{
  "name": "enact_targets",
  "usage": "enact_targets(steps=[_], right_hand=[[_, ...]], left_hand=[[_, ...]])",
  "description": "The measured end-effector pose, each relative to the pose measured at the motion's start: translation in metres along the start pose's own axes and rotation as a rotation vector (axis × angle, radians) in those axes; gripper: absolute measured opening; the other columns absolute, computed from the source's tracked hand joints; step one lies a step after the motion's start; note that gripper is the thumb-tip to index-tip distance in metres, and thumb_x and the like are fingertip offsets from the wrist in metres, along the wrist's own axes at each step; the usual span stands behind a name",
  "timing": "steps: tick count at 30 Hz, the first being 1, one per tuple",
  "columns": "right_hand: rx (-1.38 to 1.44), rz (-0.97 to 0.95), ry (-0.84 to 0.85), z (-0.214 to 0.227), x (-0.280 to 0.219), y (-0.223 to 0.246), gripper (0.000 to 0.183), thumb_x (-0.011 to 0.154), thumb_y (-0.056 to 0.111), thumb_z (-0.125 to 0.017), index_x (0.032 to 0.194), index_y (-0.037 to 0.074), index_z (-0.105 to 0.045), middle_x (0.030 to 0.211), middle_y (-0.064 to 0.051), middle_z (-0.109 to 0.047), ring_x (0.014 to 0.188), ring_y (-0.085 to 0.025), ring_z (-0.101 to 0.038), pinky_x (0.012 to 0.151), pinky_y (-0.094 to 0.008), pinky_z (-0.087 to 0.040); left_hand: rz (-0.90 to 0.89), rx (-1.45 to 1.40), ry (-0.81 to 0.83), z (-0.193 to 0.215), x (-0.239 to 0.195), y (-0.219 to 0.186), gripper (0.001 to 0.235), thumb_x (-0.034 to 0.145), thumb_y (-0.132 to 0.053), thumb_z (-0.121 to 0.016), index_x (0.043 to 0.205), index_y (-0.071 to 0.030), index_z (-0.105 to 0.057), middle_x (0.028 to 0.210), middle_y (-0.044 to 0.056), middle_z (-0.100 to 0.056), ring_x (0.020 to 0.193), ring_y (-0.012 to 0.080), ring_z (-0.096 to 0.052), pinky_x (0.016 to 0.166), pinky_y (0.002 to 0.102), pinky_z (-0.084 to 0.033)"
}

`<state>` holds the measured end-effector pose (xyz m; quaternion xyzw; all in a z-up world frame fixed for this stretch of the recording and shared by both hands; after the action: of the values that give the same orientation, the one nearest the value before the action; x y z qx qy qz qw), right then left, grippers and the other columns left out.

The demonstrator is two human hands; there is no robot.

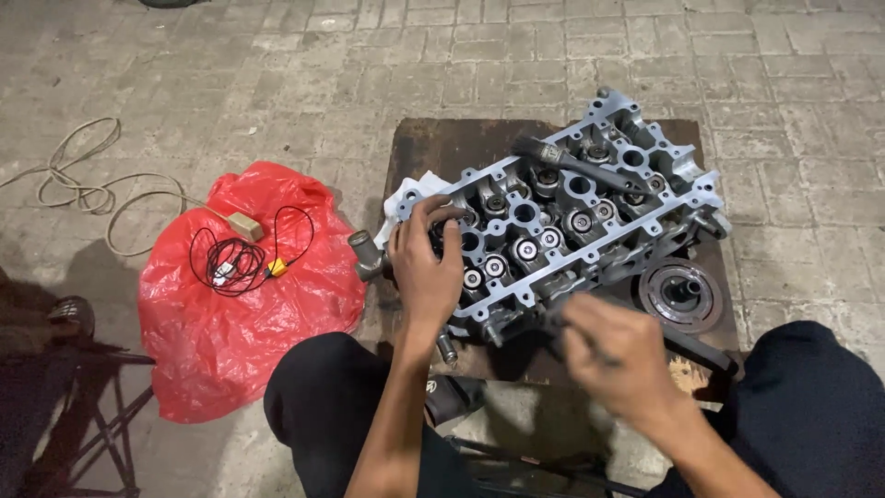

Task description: The person scrubs the surface of a cylinder head with a wire brush and wipes it with a white cloth. They rotate the part to access different areas and continue scrubbing and wiping the metal surfaces.

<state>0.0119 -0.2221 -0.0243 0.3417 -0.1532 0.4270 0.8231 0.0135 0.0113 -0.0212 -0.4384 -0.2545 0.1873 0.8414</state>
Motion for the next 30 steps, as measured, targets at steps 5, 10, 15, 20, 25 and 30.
enact_targets(steps=[5,10,15,20,25,30], right_hand=[[0.253,0.068,-0.096,-0.021,-0.005,-0.009,0.031,0.092,0.015,-0.044,0.067,0.009,-0.061,0.060,-0.003,-0.058,0.045,-0.012,-0.046,0.038,-0.024,-0.036],[-0.037,0.104,0.106,-0.037,-0.004,0.004,0.006,0.093,0.011,-0.060,0.093,0.017,-0.061,0.091,0.000,-0.064,0.058,-0.014,-0.063,0.046,-0.030,-0.060],[-0.286,-0.027,0.227,-0.001,0.002,0.022,0.031,0.082,0.001,-0.061,0.099,0.024,-0.073,0.100,0.005,-0.080,0.076,-0.015,-0.078,0.036,-0.026,-0.059],[0.216,-0.086,-0.086,-0.002,-0.013,-0.027,0.023,0.079,0.008,-0.045,0.060,0.009,-0.058,0.055,-0.004,-0.059,0.040,-0.010,-0.044,0.031,-0.024,-0.034],[0.273,0.138,-0.117,-0.016,-0.005,-0.009,0.032,0.096,0.021,-0.045,0.076,0.007,-0.065,0.069,-0.004,-0.068,0.049,-0.011,-0.061,0.038,-0.023,-0.052],[0.006,0.131,-0.059,-0.048,-0.014,-0.011,0.025,0.103,0.024,-0.051,0.085,0.015,-0.066,0.079,-0.002,-0.069,0.052,-0.011,-0.063,0.045,-0.023,-0.063]], left_hand=[[0.016,0.026,0.001,-0.001,0.002,0.001,0.030,0.099,-0.030,-0.050,0.126,-0.020,-0.056,0.122,-0.003,-0.075,0.126,0.0222,-0.063,0.124,0.056,-0.015],[-0.035,0.004,-0.006,0.001,-0.002,-0.001,0.027,0.099,-0.030,-0.048,0.123,-0.018,-0.057,0.116,-0.005,-0.077,0.120,0.0210,-0.065,0.121,0.053,-0.021],[0.016,-0.013,0.017,0.001,0.002,-0.001,0.027,0.098,-0.029,-0.049,0.123,-0.021,-0.056,0.119,-0.006,-0.076,0.124,0.0198,-0.065,0.124,0.055,-0.016],[0.035,-0.003,0.004,0.001,-0.002,-0.005,0.028,0.098,-0.029,-0.050,0.124,-0.020,-0.058,0.118,-0.005,-0.077,0.123,0.0199,-0.065,0.124,0.054,-0.016],[0.053,0.006,0.009,-0.001,0.002,-0.002,0.027,0.098,-0.028,-0.052,0.122,-0.021,-0.059,0.122,-0.005,-0.075,0.127,0.0204,-0.063,0.125,0.056,-0.014],[-0.041,-0.023,-0.041,0.000,-0.001,-0.002,0.025,0.099,-0.025,-0.051,0.122,-0.019,-0.057,0.112,-0.007,-0.078,0.116,0.0193,-0.068,0.119,0.051,-0.025]])
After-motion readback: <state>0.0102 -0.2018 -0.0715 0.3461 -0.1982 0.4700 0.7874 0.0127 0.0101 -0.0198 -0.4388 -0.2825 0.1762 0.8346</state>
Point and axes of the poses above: each hand's wrist, its own x-axis towards the middle knuckle, its own z-axis out of the back of the hand, y = z × x, the point moved 1 cm from there along x, towards the middle knuckle
